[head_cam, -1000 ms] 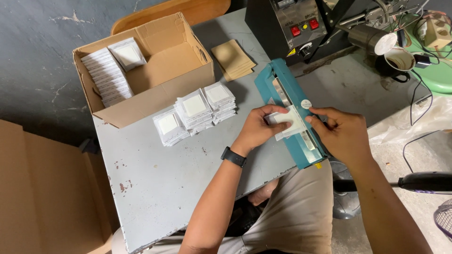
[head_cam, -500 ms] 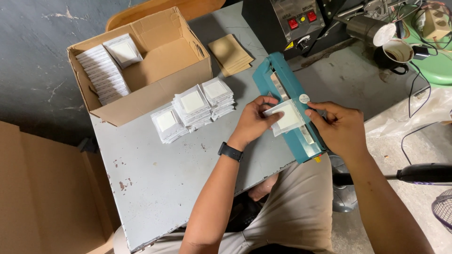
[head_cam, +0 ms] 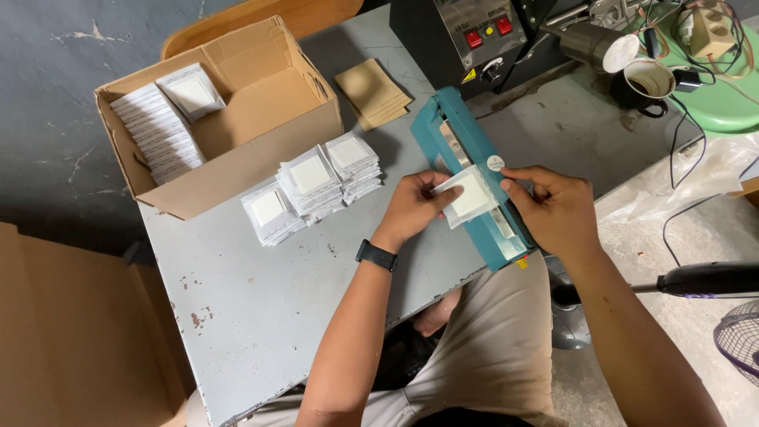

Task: Sealing small white coffee packets using a manual heat sealer and organizing them into stacks.

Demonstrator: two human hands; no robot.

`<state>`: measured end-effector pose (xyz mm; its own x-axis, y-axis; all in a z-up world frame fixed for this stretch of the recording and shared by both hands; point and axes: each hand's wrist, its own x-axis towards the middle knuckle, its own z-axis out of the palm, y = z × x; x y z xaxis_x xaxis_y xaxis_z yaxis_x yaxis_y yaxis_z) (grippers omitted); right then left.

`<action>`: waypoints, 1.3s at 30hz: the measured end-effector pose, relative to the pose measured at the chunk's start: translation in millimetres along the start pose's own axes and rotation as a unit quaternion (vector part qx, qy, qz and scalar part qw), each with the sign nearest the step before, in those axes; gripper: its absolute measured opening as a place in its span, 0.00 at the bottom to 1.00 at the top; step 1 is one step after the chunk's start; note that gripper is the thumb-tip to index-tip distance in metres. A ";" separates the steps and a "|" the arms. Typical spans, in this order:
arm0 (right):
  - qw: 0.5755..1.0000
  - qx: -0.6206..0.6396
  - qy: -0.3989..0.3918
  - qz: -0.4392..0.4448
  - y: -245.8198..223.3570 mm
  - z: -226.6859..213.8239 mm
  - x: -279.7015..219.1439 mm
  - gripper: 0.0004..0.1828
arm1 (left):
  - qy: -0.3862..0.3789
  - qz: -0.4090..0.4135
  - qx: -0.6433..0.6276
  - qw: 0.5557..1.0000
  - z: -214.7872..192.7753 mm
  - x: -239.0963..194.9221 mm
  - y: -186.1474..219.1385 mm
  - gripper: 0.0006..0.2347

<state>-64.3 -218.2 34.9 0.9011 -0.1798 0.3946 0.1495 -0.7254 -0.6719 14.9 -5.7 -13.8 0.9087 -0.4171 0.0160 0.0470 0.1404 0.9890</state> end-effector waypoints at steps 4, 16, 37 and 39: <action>1.000 0.010 0.000 0.005 -2.0 -0.8 -0.5 0.10 | -0.003 -0.004 0.011 1.000 -0.8 0.3 -0.3 0.10; 1.000 0.018 0.000 0.016 -4.8 -0.5 -0.9 0.09 | -0.004 -0.012 0.020 1.000 -0.9 0.0 -1.5 0.11; 1.000 0.030 0.001 0.006 -3.6 0.5 0.3 0.09 | -0.003 -0.011 0.026 1.000 -0.5 -0.7 1.1 0.10; 1.000 0.031 0.000 0.005 -4.2 0.4 0.4 0.09 | -0.005 -0.009 0.027 1.000 -0.6 -0.8 1.9 0.10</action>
<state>-64.4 -214.9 37.7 0.9026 -0.1872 0.3876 0.1651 -0.6809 -0.7135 14.5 -4.5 -12.0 0.9040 -0.4274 -0.0009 0.0412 0.0850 0.9955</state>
